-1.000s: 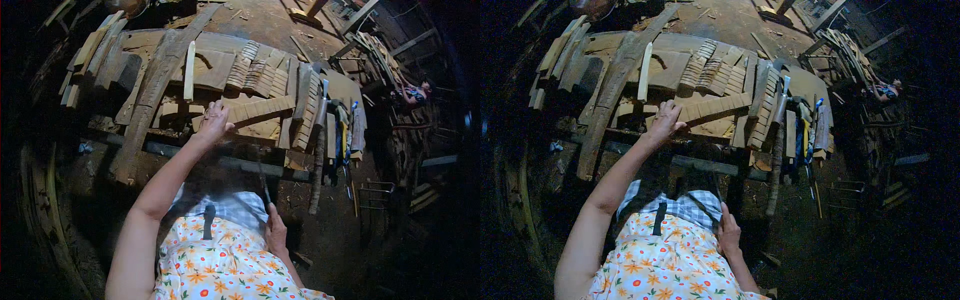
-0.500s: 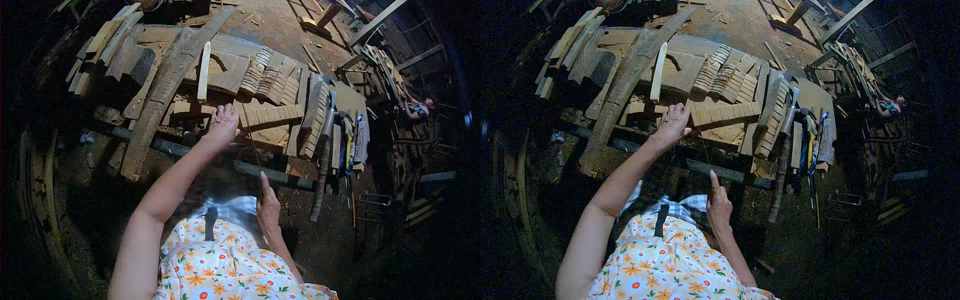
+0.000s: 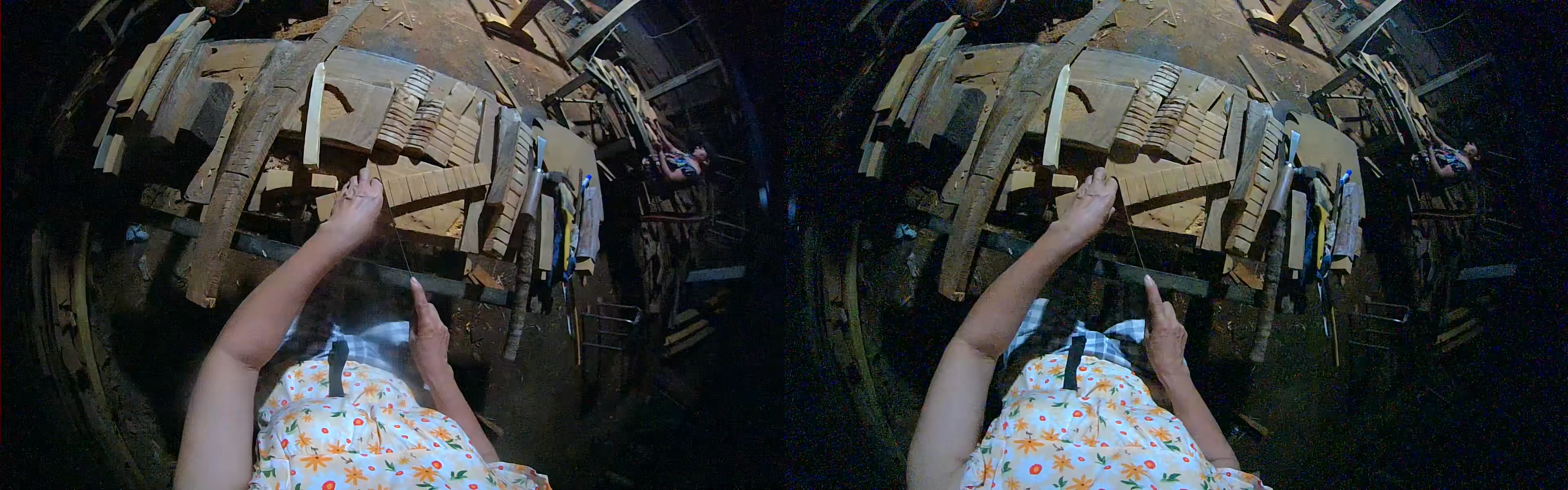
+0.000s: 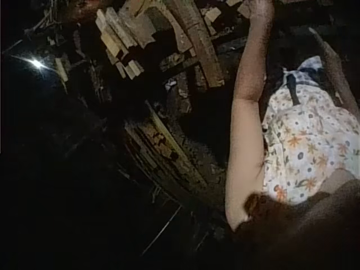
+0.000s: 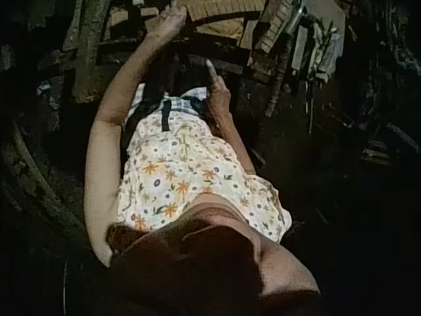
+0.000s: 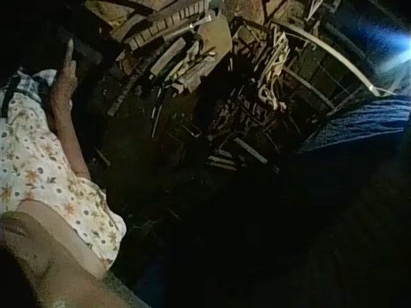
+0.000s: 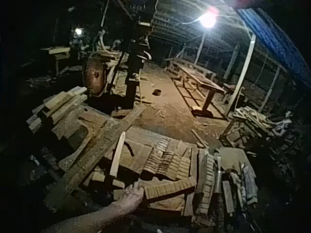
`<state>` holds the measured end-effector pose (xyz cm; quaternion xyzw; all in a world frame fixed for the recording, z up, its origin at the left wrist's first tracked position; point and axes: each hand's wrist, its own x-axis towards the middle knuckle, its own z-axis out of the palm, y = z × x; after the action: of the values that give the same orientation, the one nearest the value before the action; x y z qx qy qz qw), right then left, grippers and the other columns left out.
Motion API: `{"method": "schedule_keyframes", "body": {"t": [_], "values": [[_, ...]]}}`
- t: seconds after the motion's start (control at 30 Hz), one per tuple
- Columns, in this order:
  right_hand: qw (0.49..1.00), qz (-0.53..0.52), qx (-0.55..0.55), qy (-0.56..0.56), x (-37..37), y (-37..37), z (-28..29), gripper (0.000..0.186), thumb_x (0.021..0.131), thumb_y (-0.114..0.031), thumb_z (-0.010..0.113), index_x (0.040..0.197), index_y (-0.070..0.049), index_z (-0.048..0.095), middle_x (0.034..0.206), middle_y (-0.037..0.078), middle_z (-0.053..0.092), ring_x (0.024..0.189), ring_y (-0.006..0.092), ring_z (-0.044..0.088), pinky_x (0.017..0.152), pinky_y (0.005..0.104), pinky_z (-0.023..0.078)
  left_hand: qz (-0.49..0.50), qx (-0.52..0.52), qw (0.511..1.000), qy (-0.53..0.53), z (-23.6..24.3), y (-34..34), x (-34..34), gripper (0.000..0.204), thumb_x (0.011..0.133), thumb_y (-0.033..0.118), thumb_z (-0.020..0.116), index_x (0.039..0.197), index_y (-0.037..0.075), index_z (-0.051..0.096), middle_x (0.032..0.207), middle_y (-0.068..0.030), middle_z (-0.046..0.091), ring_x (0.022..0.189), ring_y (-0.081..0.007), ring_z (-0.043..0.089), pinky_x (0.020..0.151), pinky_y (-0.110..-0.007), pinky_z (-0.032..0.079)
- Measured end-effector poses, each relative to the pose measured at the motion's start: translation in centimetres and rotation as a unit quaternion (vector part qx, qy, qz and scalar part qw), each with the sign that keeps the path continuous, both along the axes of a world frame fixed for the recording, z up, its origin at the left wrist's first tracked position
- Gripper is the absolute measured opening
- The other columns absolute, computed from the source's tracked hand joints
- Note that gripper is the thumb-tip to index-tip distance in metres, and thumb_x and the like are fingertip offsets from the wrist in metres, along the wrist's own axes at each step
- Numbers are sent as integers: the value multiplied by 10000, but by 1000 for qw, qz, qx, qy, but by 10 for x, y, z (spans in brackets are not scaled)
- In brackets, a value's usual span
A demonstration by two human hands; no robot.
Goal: The person holds wooden pieces in place on a workbench with one hand and saws across them using a thin handheld blade.
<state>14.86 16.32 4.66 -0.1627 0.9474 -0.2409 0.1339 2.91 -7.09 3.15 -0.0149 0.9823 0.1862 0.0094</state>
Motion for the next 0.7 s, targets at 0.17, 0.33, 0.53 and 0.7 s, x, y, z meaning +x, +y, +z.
{"method": "schedule_keyframes", "body": {"t": [0.17, 0.33, 0.53, 0.7], "values": [[999, 14, -21, 33, -22, -13, -2, 855, 726, 126, 528, 1433, -282, 274, 882, 174, 558, 785, 366, 593, 681, 472, 469, 11, 6, 1000, 18, 0, 2, 4, 300, 729, 15, 686, 948, -45, 489, 1041, -219, 435, 958, -382, 524, 838, -453, 458], [1000, 10, -11, 9, 1, -2, 5, 790, 745, 121, 511, 1420, -239, 313, 893, 186, 572, 792, 381, 596, 671, 471, 475, 25, 24, 999, 32, -9, -1, 7, 334, 721, 36, 701, 962, -42, 483, 1029, -219, 444, 951, -389, 535, 831, -451, 460], [1000, 16, 7, -3, -18, -14, 14, 866, 706, 141, 530, 1432, -258, 279, 883, 176, 562, 797, 374, 589, 701, 462, 471, 22, 32, 998, 42, -8, 1, 6, 337, 715, 30, 698, 965, -37, 482, 1031, -222, 441, 949, -400, 528, 825, -461, 453], [1000, 17, -4, -2, -24, -19, 9, 867, 702, 143, 523, 1430, -266, 290, 891, 183, 568, 814, 383, 591, 707, 454, 475, 20, 39, 998, 34, -10, -1, 6, 348, 706, 30, 705, 963, -43, 483, 1025, -223, 440, 925, -403, 536, 809, -465, 458]]}}
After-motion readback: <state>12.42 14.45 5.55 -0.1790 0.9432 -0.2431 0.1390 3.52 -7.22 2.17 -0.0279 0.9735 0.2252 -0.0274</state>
